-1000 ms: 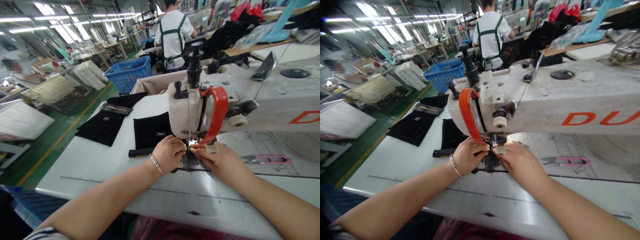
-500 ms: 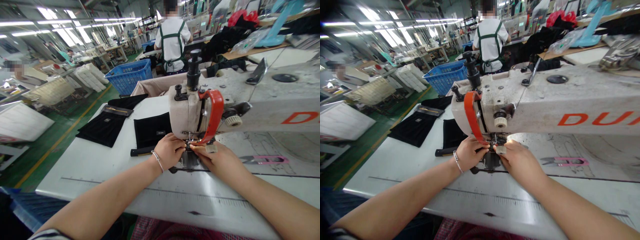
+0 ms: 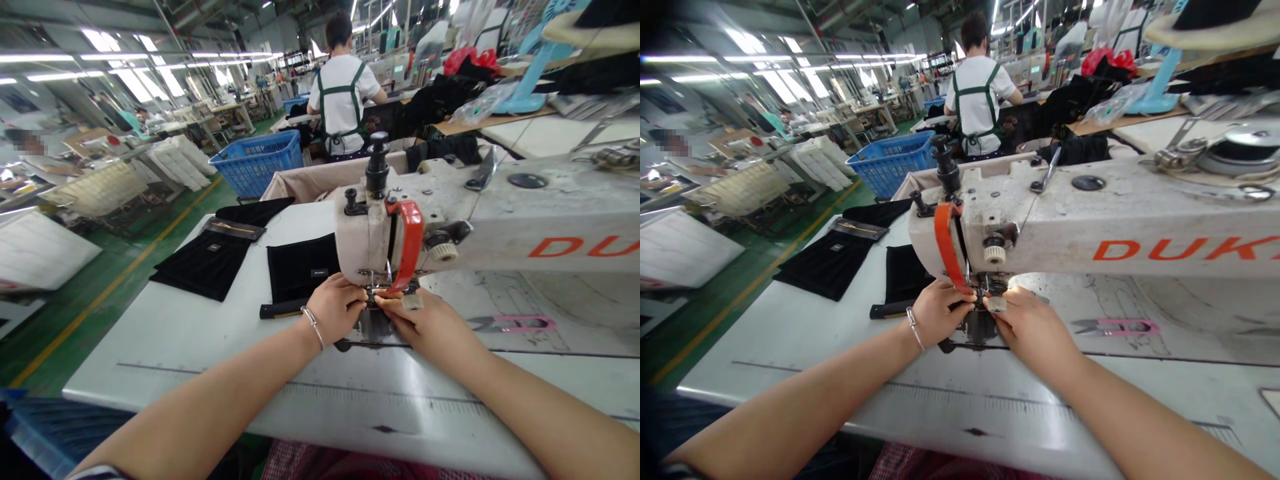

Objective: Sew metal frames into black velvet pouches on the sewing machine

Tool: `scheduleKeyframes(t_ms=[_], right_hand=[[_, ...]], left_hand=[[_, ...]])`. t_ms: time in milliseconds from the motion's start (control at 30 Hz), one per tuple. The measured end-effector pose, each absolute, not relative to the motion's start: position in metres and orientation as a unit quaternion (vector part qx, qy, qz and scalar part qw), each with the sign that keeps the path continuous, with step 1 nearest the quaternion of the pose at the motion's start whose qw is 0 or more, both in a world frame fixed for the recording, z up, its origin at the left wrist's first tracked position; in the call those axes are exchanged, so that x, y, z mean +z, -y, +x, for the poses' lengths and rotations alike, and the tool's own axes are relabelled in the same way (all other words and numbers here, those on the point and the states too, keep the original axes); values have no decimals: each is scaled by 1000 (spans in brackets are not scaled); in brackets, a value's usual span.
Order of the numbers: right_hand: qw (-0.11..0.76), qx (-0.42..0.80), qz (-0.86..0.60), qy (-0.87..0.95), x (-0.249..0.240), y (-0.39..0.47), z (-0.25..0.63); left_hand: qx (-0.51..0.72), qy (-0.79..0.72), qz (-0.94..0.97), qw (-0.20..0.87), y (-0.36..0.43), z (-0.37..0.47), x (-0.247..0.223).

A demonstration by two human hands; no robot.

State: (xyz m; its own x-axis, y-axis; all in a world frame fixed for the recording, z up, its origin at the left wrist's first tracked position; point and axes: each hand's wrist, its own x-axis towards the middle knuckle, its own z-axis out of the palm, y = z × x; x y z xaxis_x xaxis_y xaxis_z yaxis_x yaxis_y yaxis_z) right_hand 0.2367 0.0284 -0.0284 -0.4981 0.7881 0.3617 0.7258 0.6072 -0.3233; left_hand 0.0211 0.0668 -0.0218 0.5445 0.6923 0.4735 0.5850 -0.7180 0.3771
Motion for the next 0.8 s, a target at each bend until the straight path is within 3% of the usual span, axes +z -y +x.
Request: scheduleKeyframes(t_ms=[800], right_hand=[[294,91,-440,844,-24,-31,228]], left_hand=[[295,-396,864,97,-67,20,-29]])
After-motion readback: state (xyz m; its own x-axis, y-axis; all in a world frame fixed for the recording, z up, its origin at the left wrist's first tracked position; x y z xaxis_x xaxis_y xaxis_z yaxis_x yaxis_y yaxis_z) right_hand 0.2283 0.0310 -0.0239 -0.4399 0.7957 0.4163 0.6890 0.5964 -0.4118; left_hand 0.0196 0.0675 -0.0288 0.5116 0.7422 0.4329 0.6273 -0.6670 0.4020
